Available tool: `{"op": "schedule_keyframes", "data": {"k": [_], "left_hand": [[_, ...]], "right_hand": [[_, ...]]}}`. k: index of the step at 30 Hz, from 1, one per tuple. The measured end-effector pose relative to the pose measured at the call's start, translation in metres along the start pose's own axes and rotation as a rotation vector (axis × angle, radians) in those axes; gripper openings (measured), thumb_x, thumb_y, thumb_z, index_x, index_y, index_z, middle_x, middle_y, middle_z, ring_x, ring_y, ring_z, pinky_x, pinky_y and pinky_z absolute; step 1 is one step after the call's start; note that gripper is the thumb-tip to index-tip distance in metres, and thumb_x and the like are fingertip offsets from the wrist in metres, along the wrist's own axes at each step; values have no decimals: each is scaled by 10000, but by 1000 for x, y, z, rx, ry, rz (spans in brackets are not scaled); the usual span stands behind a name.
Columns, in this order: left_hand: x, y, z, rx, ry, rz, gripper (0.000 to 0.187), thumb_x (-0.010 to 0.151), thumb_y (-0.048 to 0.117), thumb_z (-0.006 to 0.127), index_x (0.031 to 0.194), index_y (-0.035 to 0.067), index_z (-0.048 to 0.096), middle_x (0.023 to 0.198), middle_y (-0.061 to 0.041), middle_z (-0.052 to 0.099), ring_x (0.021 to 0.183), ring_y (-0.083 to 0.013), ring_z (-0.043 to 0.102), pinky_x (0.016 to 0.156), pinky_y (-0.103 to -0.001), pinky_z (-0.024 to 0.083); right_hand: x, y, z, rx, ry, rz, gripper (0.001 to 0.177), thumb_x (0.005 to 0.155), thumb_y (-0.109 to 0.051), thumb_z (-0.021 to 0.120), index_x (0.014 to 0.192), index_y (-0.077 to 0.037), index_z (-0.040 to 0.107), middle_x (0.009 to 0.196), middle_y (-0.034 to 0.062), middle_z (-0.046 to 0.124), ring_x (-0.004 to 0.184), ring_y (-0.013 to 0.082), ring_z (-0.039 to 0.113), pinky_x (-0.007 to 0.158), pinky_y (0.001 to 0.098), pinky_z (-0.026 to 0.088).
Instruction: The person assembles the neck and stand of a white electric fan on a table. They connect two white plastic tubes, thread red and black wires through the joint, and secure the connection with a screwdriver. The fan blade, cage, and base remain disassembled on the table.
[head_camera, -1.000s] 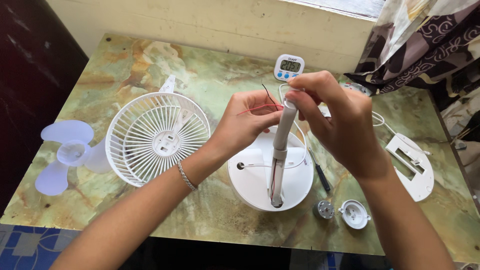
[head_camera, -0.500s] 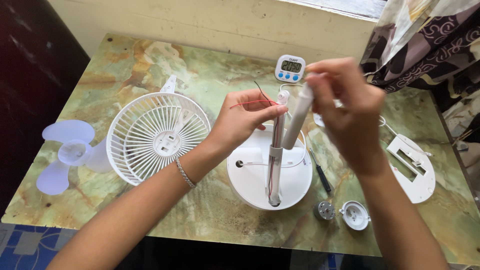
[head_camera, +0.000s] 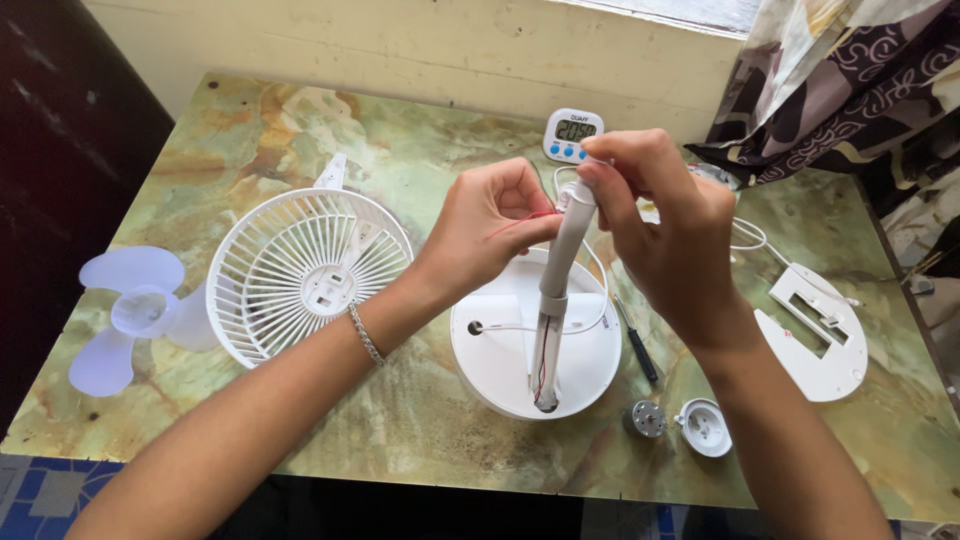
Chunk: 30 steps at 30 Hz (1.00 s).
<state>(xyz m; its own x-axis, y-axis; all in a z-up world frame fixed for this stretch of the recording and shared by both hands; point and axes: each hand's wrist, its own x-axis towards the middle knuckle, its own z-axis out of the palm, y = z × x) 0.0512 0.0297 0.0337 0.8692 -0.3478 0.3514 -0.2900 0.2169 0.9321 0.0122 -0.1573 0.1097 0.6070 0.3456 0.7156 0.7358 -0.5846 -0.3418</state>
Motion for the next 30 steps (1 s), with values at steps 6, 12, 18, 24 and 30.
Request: {"op": "schedule_keyframes", "data": {"k": [6, 12, 18, 24, 30], "left_hand": [[6, -14, -6, -49, -45, -125, 205, 930, 110, 781, 899, 39, 591, 863, -55, 740, 784, -100, 683, 626, -237, 523], [7, -16, -14, -167, -93, -324, 146, 922, 136, 740, 974, 100, 609, 986, -57, 762, 913, -141, 751, 684, -280, 597], [3, -16, -13, -295, -113, -377, 161, 933, 155, 731, 1012, 59, 628, 1048, -103, 761, 1017, -193, 744, 915, -389, 660], [1, -14, -9, -319, -65, -402, 228, 954, 186, 711, 1100, 24, 646, 1044, -148, 761, 990, -213, 758, 917, -369, 654], [4, -10, 0, -281, -25, -351, 288, 953, 193, 680, 1200, 65, 608, 1047, -120, 753, 982, -193, 748, 893, -366, 633]], "right_hand": [[7, 10, 5, -15, -64, -30, 102, 1078, -34, 707, 1141, -4, 632, 848, 79, 716, 740, 114, 725, 668, 257, 576], [9, 15, 12, 153, -121, 56, 122, 1064, -47, 701, 1159, -23, 628, 791, 35, 670, 709, 79, 670, 657, 240, 562], [-4, 1, 10, 208, -173, 134, 289, 1009, -74, 719, 1282, -52, 629, 793, -9, 564, 695, 58, 555, 627, 251, 490], [-14, -1, 17, 339, -121, 287, 315, 1065, -102, 634, 1378, -72, 611, 858, -17, 523, 791, 52, 575, 660, 231, 547], [-23, 2, 23, 537, -64, 373, 353, 1101, -111, 564, 1450, -64, 563, 982, -9, 475, 881, 53, 591, 771, 228, 640]]}}
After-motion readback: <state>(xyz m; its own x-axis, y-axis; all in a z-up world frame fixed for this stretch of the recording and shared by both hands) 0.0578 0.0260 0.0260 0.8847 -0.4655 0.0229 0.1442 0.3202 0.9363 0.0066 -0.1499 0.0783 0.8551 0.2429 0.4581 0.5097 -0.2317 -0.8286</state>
